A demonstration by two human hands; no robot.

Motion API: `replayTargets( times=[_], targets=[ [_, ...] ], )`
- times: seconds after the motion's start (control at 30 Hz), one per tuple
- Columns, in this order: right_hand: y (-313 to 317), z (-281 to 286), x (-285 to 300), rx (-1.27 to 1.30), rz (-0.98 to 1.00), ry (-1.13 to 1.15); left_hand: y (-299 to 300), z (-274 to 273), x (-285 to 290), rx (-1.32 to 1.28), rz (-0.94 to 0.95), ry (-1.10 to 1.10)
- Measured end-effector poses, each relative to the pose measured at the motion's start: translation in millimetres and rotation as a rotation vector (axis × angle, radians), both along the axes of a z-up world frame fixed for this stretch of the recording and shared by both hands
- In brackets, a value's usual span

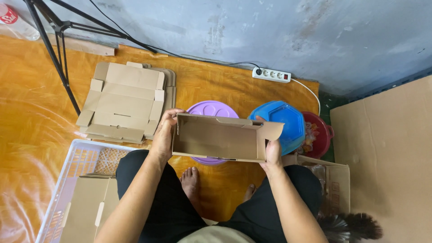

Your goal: Folding a cardboard box and filling it with a small packet and snacks using tongs.

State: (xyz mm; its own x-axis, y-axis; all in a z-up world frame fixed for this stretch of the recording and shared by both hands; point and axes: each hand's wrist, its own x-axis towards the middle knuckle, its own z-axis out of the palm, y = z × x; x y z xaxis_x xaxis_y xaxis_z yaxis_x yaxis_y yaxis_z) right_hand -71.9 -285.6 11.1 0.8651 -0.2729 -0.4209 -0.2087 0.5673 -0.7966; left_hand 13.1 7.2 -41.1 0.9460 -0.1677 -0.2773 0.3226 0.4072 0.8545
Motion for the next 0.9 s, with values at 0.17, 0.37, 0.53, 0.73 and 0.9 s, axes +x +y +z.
replayTargets(
  times=[0.17,0.37,0.53,0.73,0.9],
  targets=[
    [-6,-13,1,0.003,0.013,-0.009,2,-8,4,0.007,0.005,0.01],
    [-12,-18,0,0.005,0.016,-0.017,-4,24,-4,0.076,0.024,0.013],
    [-17,-17,-3,0.002,0.018,-0.024,-1,11,-11,0.187,0.037,-0.011],
    [-20,-18,-4,0.005,0.025,-0.038,-16,75,-21,0.102,0.039,0.005],
    [-22,-17,-4,0.007,0.033,-0.048,-9,29,-8,0.05,0.024,0.026]
  ],
)
